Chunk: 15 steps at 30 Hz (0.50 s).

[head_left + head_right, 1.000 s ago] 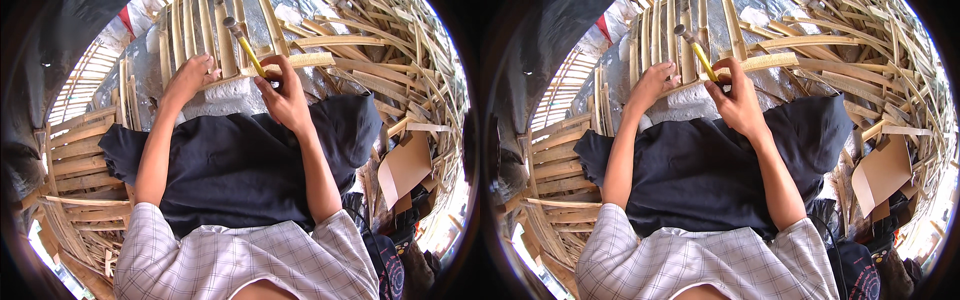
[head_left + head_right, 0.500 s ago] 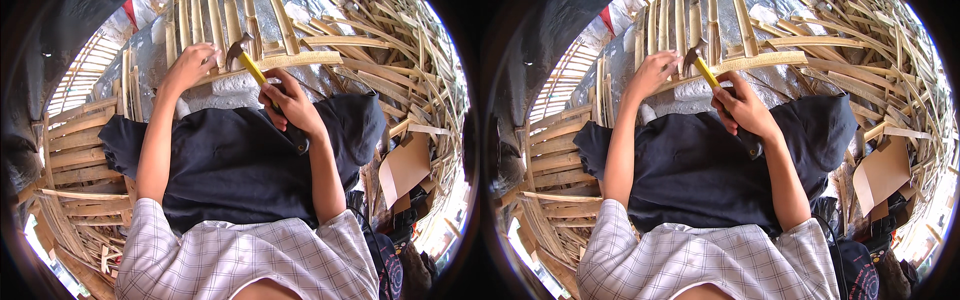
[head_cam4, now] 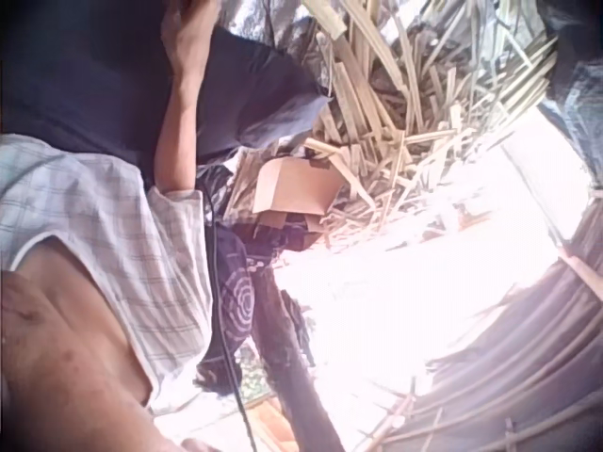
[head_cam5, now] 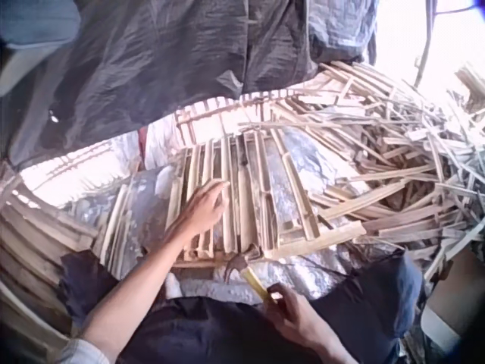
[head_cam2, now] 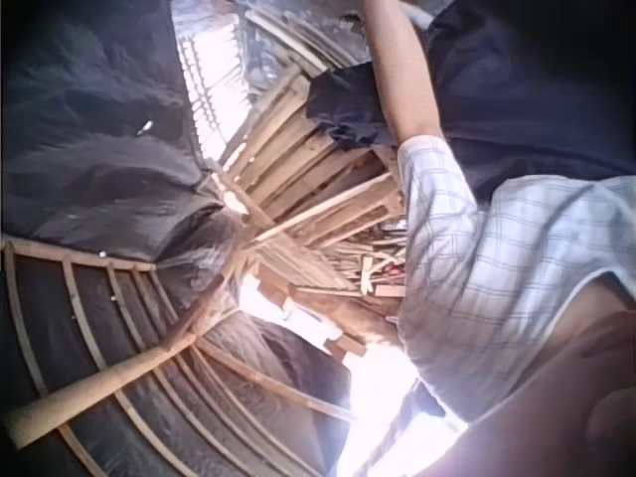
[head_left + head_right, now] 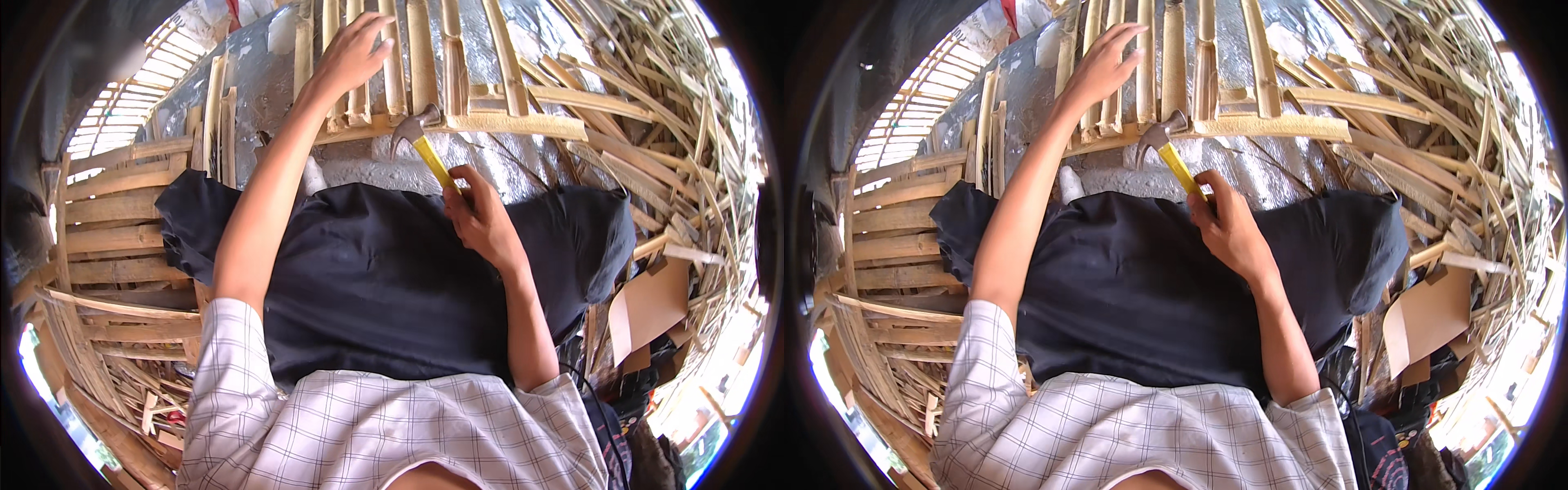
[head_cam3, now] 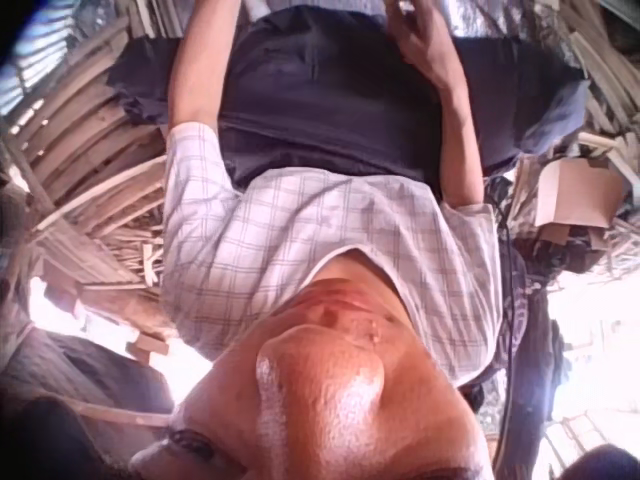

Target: The person nails thin wooden slats onto a frame with a hammer.

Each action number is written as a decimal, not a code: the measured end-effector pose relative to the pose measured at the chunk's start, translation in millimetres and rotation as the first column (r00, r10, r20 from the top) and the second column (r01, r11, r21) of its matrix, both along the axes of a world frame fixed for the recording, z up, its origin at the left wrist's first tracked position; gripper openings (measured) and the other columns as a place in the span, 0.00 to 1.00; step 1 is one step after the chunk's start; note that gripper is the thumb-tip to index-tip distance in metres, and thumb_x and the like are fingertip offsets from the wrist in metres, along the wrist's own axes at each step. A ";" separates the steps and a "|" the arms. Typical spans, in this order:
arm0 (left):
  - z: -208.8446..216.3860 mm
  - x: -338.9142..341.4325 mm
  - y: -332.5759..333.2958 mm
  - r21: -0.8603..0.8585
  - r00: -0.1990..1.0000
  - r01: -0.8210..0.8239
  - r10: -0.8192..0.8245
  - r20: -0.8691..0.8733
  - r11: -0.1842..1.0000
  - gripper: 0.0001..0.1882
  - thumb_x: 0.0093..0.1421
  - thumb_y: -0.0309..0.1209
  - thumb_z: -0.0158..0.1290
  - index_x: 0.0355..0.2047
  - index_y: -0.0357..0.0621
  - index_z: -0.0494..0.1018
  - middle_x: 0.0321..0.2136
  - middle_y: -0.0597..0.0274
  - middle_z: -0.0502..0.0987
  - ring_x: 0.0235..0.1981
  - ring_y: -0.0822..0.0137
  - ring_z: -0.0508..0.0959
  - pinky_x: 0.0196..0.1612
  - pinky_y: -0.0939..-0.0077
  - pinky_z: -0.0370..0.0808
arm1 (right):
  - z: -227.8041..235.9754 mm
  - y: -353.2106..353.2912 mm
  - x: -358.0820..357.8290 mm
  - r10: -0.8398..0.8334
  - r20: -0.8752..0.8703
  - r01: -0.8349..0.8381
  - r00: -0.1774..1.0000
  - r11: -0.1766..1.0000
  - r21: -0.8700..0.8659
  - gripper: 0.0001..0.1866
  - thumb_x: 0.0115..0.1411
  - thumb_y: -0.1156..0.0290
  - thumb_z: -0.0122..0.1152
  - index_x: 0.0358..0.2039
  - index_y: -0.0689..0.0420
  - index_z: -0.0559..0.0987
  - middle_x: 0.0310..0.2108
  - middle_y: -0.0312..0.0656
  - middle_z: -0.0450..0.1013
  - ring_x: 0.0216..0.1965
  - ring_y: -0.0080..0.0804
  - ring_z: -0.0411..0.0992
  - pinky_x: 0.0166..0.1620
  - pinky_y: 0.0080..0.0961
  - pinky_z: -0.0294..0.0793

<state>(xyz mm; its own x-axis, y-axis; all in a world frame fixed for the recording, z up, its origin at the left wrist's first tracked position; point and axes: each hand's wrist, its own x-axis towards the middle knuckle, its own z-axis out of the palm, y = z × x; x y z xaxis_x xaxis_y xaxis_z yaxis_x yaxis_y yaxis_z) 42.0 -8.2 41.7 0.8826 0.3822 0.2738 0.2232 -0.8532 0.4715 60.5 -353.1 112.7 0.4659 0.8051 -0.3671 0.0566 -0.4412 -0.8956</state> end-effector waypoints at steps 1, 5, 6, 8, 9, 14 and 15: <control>-5.1 13.6 4.2 0.043 0.998 -0.004 0.007 -0.065 0.999 0.28 0.75 0.44 0.43 0.71 0.48 0.61 0.70 0.56 0.63 0.70 0.56 0.65 0.73 0.56 0.61 | 1.1 0.4 1.6 -0.002 -0.003 0.002 1.000 1.000 -0.007 0.12 0.71 0.71 0.56 0.49 0.64 0.71 0.22 0.47 0.73 0.25 0.33 0.73 0.31 0.33 0.70; -41.6 46.6 5.7 -0.022 0.975 -0.137 0.131 -0.177 0.990 0.31 0.76 0.46 0.36 0.75 0.48 0.53 0.75 0.53 0.52 0.75 0.54 0.54 0.76 0.42 0.49 | 2.0 2.7 -0.2 -0.025 -0.042 0.024 0.999 0.999 -0.033 0.11 0.72 0.71 0.56 0.49 0.62 0.71 0.22 0.47 0.73 0.24 0.32 0.72 0.30 0.32 0.69; -62.5 45.4 8.3 0.223 0.962 -0.137 0.183 -0.202 0.965 0.31 0.76 0.47 0.34 0.74 0.47 0.54 0.75 0.53 0.52 0.75 0.54 0.55 0.75 0.42 0.49 | 4.3 5.0 -1.1 -0.018 -0.052 0.016 0.998 0.999 -0.037 0.11 0.72 0.71 0.56 0.49 0.62 0.71 0.21 0.47 0.73 0.24 0.31 0.72 0.30 0.31 0.69; -86.7 46.9 8.0 0.464 0.978 -0.040 0.130 -0.163 0.885 0.29 0.70 0.42 0.41 0.67 0.40 0.61 0.72 0.44 0.56 0.74 0.45 0.55 0.74 0.37 0.51 | 7.0 7.3 -0.2 -0.026 -0.070 0.022 0.997 0.997 -0.069 0.10 0.71 0.71 0.56 0.48 0.62 0.71 0.21 0.47 0.73 0.24 0.30 0.72 0.30 0.30 0.68; -82.0 45.2 2.1 0.480 0.994 0.038 0.019 -0.112 0.877 0.27 0.65 0.37 0.49 0.61 0.34 0.68 0.69 0.37 0.59 0.73 0.36 0.54 0.73 0.33 0.53 | 8.2 8.4 1.0 -0.029 -0.081 0.021 0.996 0.995 -0.098 0.10 0.71 0.71 0.56 0.49 0.62 0.71 0.21 0.47 0.73 0.23 0.29 0.72 0.30 0.30 0.68; -61.1 39.7 -15.0 0.521 0.990 0.104 -0.038 -0.135 0.847 0.25 0.65 0.31 0.48 0.57 0.24 0.71 0.68 0.28 0.60 0.72 0.30 0.55 0.73 0.37 0.55 | 10.2 13.3 8.8 -0.036 -0.151 0.008 0.988 0.984 -0.179 0.11 0.72 0.71 0.55 0.50 0.64 0.72 0.21 0.47 0.73 0.24 0.28 0.73 0.30 0.29 0.69; -59.6 38.2 -15.0 0.424 0.996 0.021 0.017 -0.087 0.906 0.26 0.67 0.34 0.46 0.60 0.25 0.68 0.69 0.29 0.57 0.72 0.32 0.55 0.74 0.37 0.53 | 11.2 14.4 9.3 -0.028 -0.157 -0.002 0.987 0.983 -0.186 0.12 0.72 0.72 0.55 0.51 0.64 0.72 0.22 0.47 0.73 0.24 0.28 0.73 0.30 0.28 0.70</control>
